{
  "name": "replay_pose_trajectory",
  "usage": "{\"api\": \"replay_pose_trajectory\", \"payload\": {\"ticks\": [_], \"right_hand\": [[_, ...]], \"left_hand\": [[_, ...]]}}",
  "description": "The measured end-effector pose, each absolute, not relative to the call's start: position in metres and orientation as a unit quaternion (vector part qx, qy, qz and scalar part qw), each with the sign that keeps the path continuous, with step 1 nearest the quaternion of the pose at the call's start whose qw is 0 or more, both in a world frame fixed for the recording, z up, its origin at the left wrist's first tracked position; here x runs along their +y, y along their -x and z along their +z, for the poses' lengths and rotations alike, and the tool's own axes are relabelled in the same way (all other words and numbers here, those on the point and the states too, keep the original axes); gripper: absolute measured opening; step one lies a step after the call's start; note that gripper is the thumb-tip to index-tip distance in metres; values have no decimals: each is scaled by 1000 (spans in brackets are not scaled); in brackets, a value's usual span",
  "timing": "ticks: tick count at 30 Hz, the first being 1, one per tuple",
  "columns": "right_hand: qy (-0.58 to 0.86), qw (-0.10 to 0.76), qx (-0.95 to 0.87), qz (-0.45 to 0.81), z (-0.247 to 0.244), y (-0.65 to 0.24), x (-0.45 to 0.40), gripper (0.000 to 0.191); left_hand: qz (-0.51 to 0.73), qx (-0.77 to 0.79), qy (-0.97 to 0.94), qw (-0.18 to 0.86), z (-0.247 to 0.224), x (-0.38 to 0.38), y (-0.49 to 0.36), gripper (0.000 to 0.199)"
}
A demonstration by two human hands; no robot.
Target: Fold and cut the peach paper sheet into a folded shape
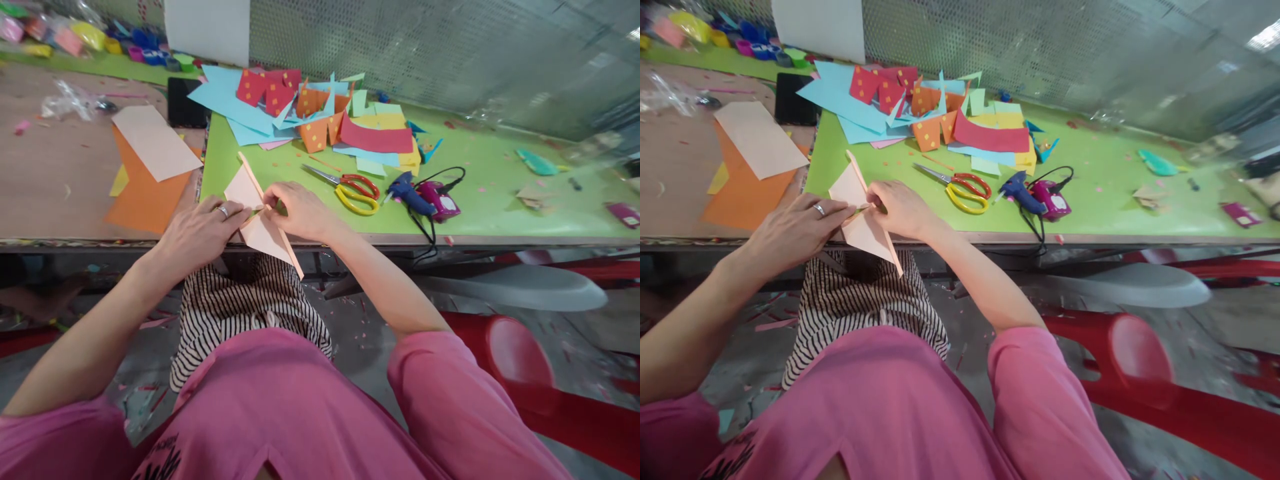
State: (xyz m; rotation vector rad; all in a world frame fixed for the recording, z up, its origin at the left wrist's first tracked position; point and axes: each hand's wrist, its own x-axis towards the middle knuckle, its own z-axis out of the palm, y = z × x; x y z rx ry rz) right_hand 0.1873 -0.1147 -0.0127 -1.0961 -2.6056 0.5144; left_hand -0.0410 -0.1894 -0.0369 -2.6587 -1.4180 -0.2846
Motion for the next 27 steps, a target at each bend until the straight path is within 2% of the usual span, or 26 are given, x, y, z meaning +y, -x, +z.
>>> {"api": "replay_pose_trajectory", "payload": {"ticks": [5, 15, 23, 27], "right_hand": [[370, 130, -902, 182, -14, -188, -113, 11], [370, 123, -904, 176, -13, -185, -112, 18], [374, 120, -903, 172, -13, -186, -111, 19], [364, 117, -910, 162, -13, -186, -110, 18]], "left_hand": [[-66, -453, 886, 72, -35, -186, 42, 49], [-96, -487, 867, 46, -33, -190, 37, 50], [-90, -484, 863, 113, -36, -190, 34, 45], [-86, -480, 868, 93, -35, -189, 33, 46]]}}
